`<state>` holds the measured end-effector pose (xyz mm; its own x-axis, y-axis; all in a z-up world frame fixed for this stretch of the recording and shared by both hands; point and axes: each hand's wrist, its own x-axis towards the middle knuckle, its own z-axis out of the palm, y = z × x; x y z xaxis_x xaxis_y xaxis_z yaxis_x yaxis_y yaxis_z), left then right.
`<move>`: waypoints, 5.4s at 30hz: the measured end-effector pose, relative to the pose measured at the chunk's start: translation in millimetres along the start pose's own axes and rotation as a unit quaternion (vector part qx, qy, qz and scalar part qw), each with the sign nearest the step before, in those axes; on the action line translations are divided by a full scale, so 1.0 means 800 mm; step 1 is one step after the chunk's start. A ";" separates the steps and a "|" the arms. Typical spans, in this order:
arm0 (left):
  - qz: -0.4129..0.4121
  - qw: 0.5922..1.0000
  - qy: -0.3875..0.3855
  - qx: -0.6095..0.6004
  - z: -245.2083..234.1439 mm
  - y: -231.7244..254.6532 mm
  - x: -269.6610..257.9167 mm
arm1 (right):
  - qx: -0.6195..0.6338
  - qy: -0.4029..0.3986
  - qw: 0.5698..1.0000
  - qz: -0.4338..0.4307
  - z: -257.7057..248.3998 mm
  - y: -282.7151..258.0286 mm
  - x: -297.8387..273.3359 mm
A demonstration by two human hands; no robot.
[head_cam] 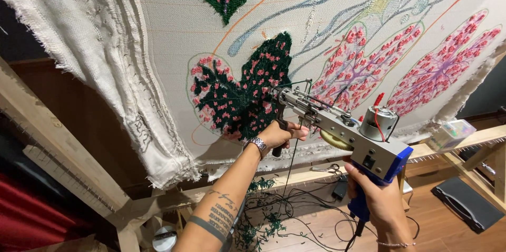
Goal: Using a tufting gun to create a rug on a large canvas frame.
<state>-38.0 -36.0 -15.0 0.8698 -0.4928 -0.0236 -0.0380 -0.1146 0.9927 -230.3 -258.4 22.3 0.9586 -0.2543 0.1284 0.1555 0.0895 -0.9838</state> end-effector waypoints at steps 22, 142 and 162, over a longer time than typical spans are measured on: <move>-0.022 0.991 0.131 0.020 -0.051 -0.045 0.076 | -0.070 0.000 0.997 -0.042 0.066 0.020 0.036; 0.010 1.000 -0.001 0.012 0.006 0.006 -0.016 | 0.044 -0.057 0.997 0.022 -0.030 0.020 0.001; 0.005 0.999 0.046 0.008 0.002 -0.011 0.010 | 0.048 -0.046 0.998 0.019 -0.023 0.048 0.019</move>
<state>-31.1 -40.2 -24.1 0.9106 -0.4133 -0.0026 -0.0539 -0.1250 0.9907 -214.2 -276.4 -15.7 0.9813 -0.1604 0.1065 0.1365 0.1895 -0.9723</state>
